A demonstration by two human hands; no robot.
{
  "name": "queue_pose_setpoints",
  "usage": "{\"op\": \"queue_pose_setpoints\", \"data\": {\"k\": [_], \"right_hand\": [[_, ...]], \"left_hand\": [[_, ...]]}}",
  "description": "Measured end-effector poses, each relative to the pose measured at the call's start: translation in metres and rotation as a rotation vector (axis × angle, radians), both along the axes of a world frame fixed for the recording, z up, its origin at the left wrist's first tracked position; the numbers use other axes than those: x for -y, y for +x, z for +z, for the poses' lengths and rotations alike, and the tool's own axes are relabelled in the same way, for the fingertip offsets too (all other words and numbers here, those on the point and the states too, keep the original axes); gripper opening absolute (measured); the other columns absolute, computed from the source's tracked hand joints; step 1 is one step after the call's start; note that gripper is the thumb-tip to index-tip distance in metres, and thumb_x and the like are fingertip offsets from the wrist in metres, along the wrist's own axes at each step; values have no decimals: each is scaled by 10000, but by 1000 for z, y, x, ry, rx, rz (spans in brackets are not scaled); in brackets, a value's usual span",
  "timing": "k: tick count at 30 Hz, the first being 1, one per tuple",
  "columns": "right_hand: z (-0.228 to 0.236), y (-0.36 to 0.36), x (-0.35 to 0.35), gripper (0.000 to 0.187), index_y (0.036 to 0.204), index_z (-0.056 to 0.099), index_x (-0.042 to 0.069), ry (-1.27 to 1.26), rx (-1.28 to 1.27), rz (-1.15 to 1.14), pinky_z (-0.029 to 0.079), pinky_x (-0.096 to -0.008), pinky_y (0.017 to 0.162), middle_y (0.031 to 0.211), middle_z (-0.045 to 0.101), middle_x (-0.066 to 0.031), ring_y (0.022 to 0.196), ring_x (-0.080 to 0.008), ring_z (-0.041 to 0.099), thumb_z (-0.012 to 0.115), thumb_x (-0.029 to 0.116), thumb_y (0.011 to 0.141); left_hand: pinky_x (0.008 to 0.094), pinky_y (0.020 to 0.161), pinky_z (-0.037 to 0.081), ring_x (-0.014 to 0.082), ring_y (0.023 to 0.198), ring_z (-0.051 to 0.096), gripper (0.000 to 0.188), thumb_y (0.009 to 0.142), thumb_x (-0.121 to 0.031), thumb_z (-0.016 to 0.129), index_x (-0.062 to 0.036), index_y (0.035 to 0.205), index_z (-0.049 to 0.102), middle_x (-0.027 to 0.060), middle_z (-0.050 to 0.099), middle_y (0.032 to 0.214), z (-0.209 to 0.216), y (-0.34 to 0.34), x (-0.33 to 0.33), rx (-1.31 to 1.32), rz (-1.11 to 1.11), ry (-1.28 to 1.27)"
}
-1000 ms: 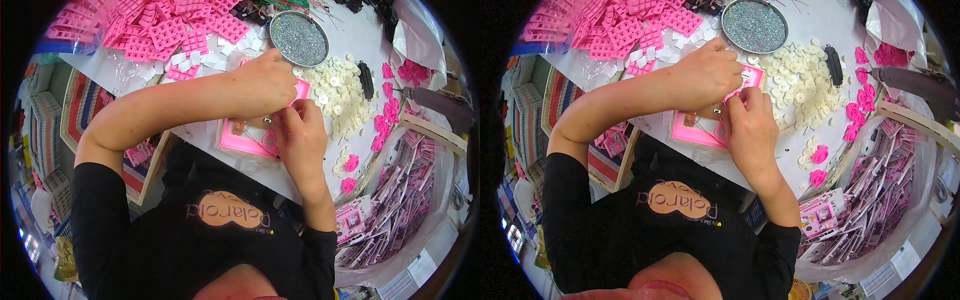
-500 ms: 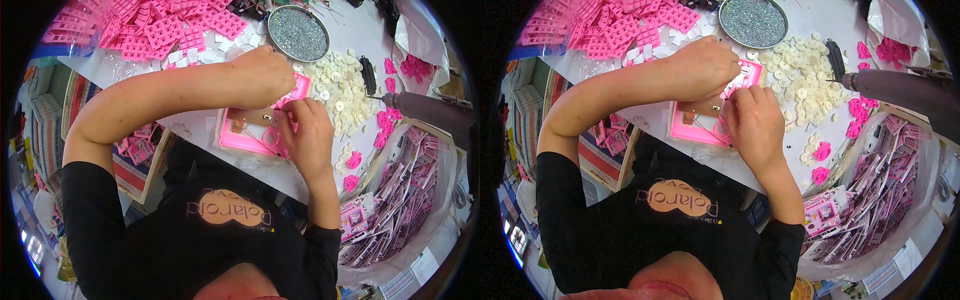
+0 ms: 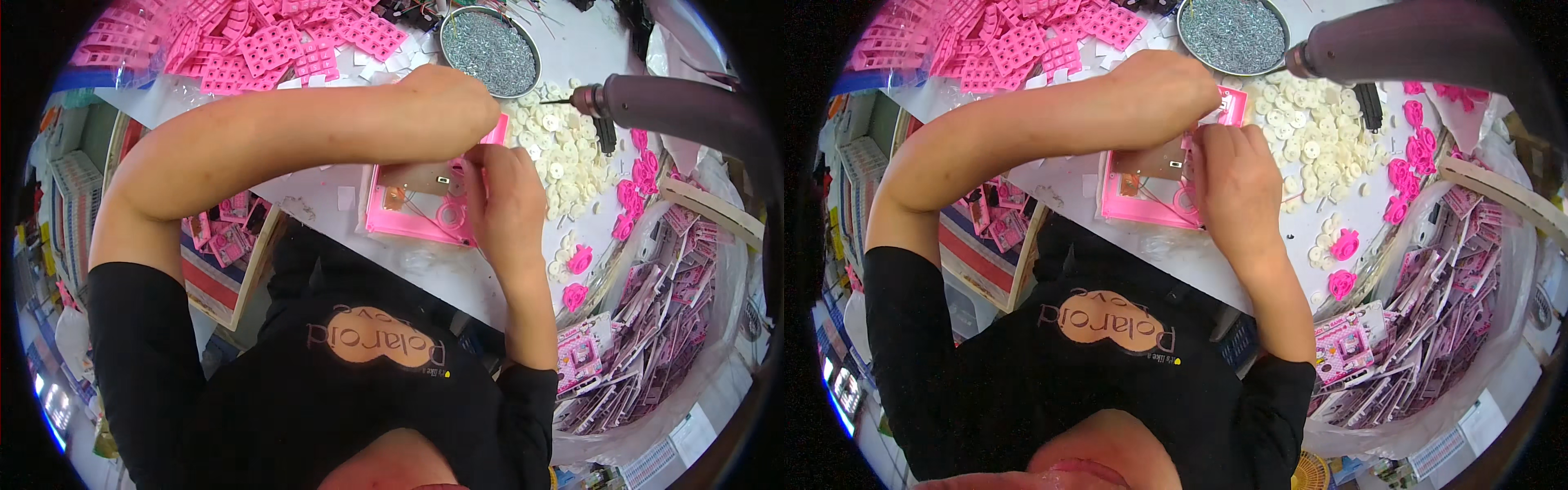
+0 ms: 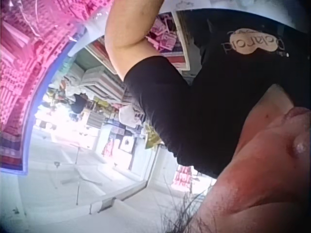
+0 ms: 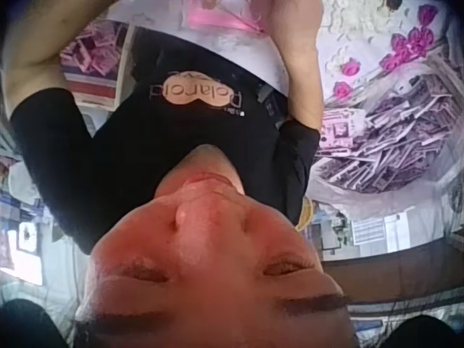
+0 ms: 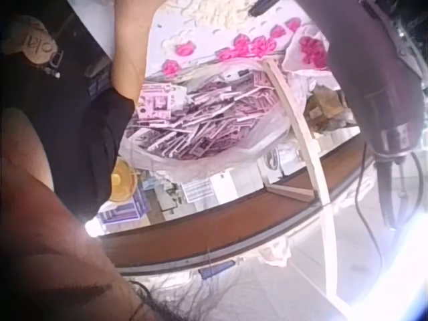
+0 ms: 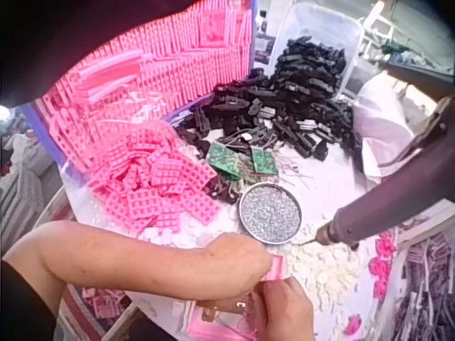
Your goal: Assembling a pink toy electronic device by installing buttons, a circuit board, and securing components with an electric screwdriver.
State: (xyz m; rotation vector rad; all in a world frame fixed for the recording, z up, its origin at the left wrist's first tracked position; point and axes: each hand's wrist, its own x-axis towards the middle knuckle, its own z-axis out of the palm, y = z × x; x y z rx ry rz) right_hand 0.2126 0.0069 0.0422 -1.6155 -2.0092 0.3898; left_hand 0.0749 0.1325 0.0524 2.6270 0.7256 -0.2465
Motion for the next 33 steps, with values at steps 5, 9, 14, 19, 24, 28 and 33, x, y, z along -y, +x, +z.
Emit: {"op": "queue_pose_setpoints", "data": {"k": [5,9,14,19,24,28,33], "right_hand": [[-27,7,-13,129,923,670,33,143,-109,17,455,-410,840,961,618,-98,950,-311,532,738,47,815],[-32,5,-17,121,899,681,50,123,-64,-32,439,-412,875,1017,608,-70,1025,-316,495,750,52,799],[-19,12,-23,146,907,713,56,66,8,78,459,-415,851,1009,637,-74,961,-312,536,763,66,771],[-6,27,-16,205,986,760,73,134,191,343,501,-421,830,1052,676,-65,984,-304,590,755,89,781],[1,33,-17,249,1035,749,76,11,116,414,505,-419,847,1044,668,-74,978,-293,590,753,87,787],[-7,27,-6,293,1079,725,66,-28,-24,251,496,-417,826,1041,647,-89,968,-291,590,748,77,787],[-15,-12,12,370,1154,676,7,115,402,98,480,-397,807,1083,609,-108,980,-283,582,720,87,795]], "left_hand": [[478,669,557,416,744,689,182,811,-140,661,30,767,710,231,678,749,-6,-9,-10,161,-1,-38],[481,671,555,417,748,684,196,830,-145,644,34,782,710,232,670,741,-14,-11,-13,169,-72,4],[470,677,565,400,767,701,150,808,-108,651,28,789,711,221,685,762,-8,-12,-14,122,-137,2],[455,687,580,359,804,725,136,777,-62,658,3,877,723,186,706,823,-11,-14,-9,136,-160,133],[440,688,585,337,809,728,177,783,-87,666,-16,937,718,164,708,865,-14,-10,0,93,-177,156],[426,678,576,323,787,718,146,819,-101,658,-39,939,713,147,707,888,-25,-13,3,175,-124,150],[424,682,542,304,784,695,159,873,-202,684,-60,934,720,128,695,880,-25,-32,-15,647,267,83]]}}
